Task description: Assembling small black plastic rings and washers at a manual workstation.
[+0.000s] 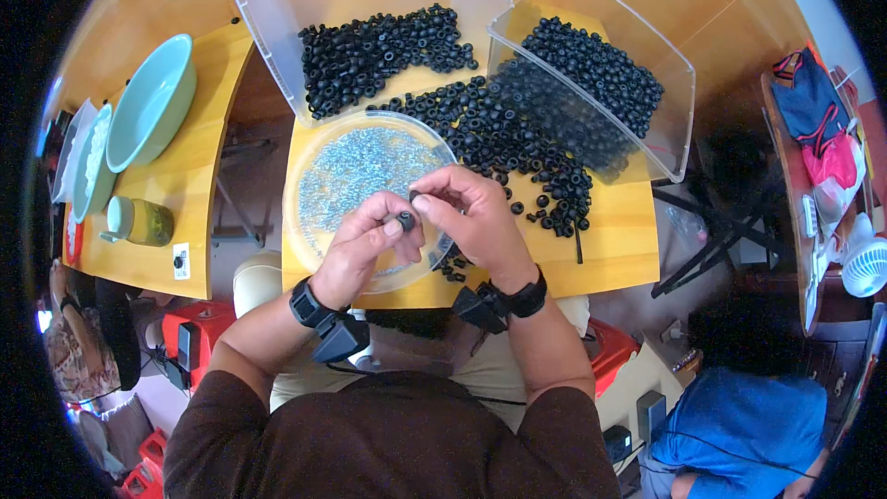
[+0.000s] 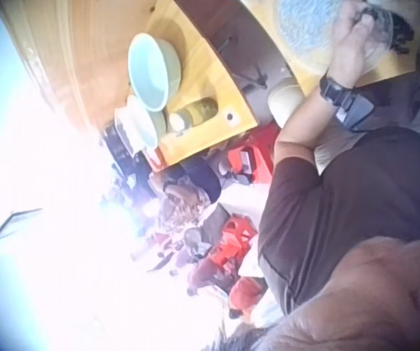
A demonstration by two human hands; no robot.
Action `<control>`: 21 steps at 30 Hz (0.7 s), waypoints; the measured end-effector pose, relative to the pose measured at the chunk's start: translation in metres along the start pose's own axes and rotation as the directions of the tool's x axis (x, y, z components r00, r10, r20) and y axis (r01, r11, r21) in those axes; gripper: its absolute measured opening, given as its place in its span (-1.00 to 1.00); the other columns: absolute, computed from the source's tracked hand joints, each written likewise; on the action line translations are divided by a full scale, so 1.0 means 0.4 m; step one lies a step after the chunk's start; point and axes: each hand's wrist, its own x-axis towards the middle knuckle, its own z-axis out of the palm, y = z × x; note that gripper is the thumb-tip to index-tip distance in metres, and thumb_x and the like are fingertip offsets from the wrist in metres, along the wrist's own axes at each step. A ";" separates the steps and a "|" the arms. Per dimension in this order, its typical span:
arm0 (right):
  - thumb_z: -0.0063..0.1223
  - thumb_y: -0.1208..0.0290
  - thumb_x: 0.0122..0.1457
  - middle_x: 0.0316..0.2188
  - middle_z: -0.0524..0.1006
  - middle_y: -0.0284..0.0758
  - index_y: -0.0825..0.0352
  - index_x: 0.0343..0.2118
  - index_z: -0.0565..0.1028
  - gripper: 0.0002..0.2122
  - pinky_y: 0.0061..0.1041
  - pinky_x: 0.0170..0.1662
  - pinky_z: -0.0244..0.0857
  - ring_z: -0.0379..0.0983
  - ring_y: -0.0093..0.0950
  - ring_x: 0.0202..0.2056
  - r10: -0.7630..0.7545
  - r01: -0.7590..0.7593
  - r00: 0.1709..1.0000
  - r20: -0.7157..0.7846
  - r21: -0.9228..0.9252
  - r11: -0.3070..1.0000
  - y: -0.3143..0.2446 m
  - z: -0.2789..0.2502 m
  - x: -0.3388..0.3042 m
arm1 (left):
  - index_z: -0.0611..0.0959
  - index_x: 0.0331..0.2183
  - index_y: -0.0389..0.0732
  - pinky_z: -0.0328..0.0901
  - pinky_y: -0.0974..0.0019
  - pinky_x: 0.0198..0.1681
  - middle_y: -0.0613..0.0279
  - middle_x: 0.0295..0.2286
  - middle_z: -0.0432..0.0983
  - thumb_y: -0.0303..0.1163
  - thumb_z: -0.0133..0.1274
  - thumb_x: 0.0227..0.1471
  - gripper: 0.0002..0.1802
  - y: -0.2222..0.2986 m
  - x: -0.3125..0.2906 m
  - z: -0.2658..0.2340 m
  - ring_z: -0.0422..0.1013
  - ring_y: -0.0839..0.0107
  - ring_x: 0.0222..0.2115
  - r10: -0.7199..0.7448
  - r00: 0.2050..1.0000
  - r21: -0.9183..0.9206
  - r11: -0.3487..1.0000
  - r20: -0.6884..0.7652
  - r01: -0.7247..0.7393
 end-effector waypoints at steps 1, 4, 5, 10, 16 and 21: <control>0.06 0.55 0.10 -0.44 0.52 -0.44 0.39 -0.32 0.50 -0.91 -0.72 -0.32 0.27 0.39 -0.73 -0.41 -0.019 0.019 1.000 0.001 0.048 0.999 -0.001 0.011 0.002 | 0.43 -0.24 -0.26 0.29 0.44 -0.35 0.21 -0.43 0.45 -0.21 -0.09 0.14 -0.70 -0.002 -0.001 -0.006 0.41 0.48 -0.46 0.013 1.000 -0.010 1.000 0.007 -0.012; 0.04 0.56 0.12 -0.42 0.52 -0.42 0.40 -0.30 0.50 -0.90 -0.71 -0.30 0.28 0.41 -0.71 -0.38 -0.025 0.023 0.999 0.022 0.077 0.997 0.008 0.013 0.009 | 0.43 -0.24 -0.27 0.28 0.44 -0.34 0.20 -0.42 0.44 -0.21 -0.09 0.14 -0.69 -0.007 -0.001 -0.018 0.40 0.48 -0.44 0.046 0.999 0.006 0.999 0.002 -0.046; 0.04 0.56 0.12 -0.42 0.52 -0.42 0.40 -0.30 0.50 -0.90 -0.71 -0.30 0.28 0.41 -0.71 -0.38 -0.026 0.024 0.999 0.024 0.077 0.997 0.006 0.015 0.009 | 0.43 -0.24 -0.27 0.28 0.44 -0.34 0.20 -0.42 0.44 -0.21 -0.09 0.14 -0.69 -0.008 -0.001 -0.020 0.40 0.48 -0.44 0.048 0.999 0.007 0.999 0.000 -0.048; 0.01 0.57 0.13 -0.38 0.53 -0.38 0.39 -0.29 0.49 -0.90 -0.67 -0.23 0.31 0.43 -0.66 -0.35 -0.016 0.021 0.999 -0.029 0.179 0.984 0.001 0.027 0.004 | 0.43 -0.24 -0.27 0.27 0.42 -0.33 0.19 -0.41 0.43 -0.23 -0.11 0.15 -0.71 -0.006 -0.004 -0.026 0.39 0.47 -0.44 0.031 0.999 0.008 0.999 -0.027 -0.031; -0.01 0.58 0.14 -0.31 0.52 -0.38 0.37 -0.27 0.50 -0.89 -0.60 -0.13 0.28 0.41 -0.63 -0.25 -0.077 0.074 0.997 0.007 0.187 0.980 0.000 0.038 0.008 | 0.43 -0.24 -0.26 0.26 0.44 -0.31 0.22 -0.40 0.43 -0.28 -0.13 0.16 -0.76 -0.010 -0.003 -0.029 0.37 0.50 -0.42 -0.004 1.000 0.033 0.999 -0.027 0.005; -0.03 0.57 0.14 -0.23 0.50 -0.36 0.36 -0.27 0.50 -0.89 -0.59 -0.12 0.27 0.38 -0.62 -0.23 -0.074 0.063 0.996 0.047 0.209 0.976 0.012 0.039 0.004 | 0.43 -0.23 -0.25 0.25 0.45 -0.30 0.24 -0.40 0.42 -0.27 -0.13 0.16 -0.76 -0.011 -0.001 -0.029 0.36 0.52 -0.42 0.006 0.999 0.022 1.000 -0.038 -0.005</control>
